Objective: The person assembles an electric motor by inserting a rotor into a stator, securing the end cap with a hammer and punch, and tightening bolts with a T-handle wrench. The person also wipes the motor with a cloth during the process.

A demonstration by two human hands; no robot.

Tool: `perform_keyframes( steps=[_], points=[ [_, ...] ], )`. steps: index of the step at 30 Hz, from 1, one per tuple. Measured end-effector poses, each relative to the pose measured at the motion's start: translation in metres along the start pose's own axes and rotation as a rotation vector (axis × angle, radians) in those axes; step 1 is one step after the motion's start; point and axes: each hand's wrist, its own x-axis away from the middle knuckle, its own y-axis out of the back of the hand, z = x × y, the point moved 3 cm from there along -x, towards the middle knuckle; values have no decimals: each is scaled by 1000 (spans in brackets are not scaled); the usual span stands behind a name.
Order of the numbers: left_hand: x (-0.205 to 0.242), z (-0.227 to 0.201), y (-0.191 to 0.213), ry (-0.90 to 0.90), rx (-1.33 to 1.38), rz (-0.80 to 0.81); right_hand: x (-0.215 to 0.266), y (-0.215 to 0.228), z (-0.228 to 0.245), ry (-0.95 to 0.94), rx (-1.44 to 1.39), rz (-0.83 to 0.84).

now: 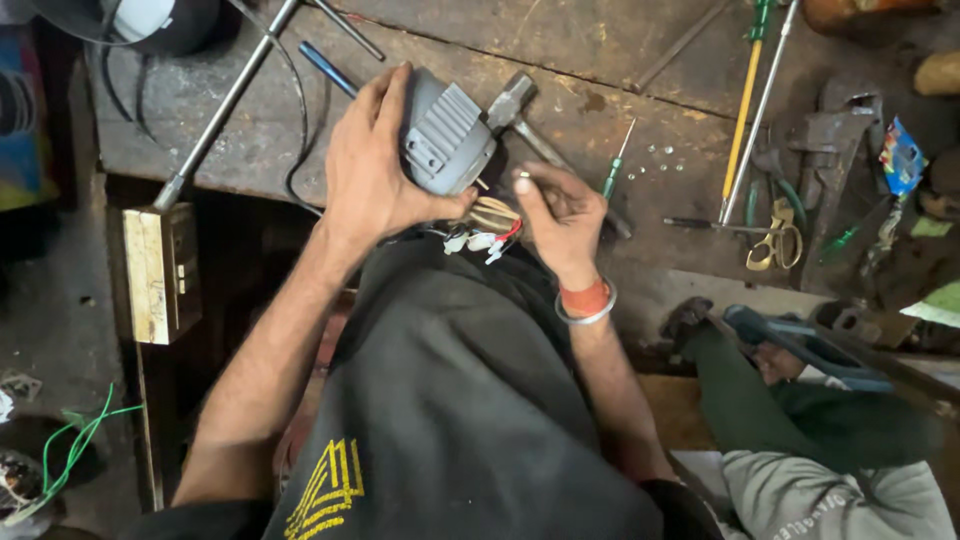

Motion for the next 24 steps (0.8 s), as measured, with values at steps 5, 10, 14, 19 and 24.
perform_keyframes(
  steps=[5, 10, 14, 19, 24],
  points=[
    [6, -1, 1, -52, -23, -74, 0, -13, -10, -78, -53, 136],
    [2, 4, 2, 47, 113, -18, 8, -12, -9, -81, -14, 107],
    [1, 6, 1, -3, 113, -54, 9, -10, -15, -152, -42, 122],
    [0, 7, 3, 10, 121, -69, 7, -16, -15, -215, -88, 79],
    [1, 8, 2, 1, 124, -84, 18, -20, -6, -41, 98, 49]
  ],
)
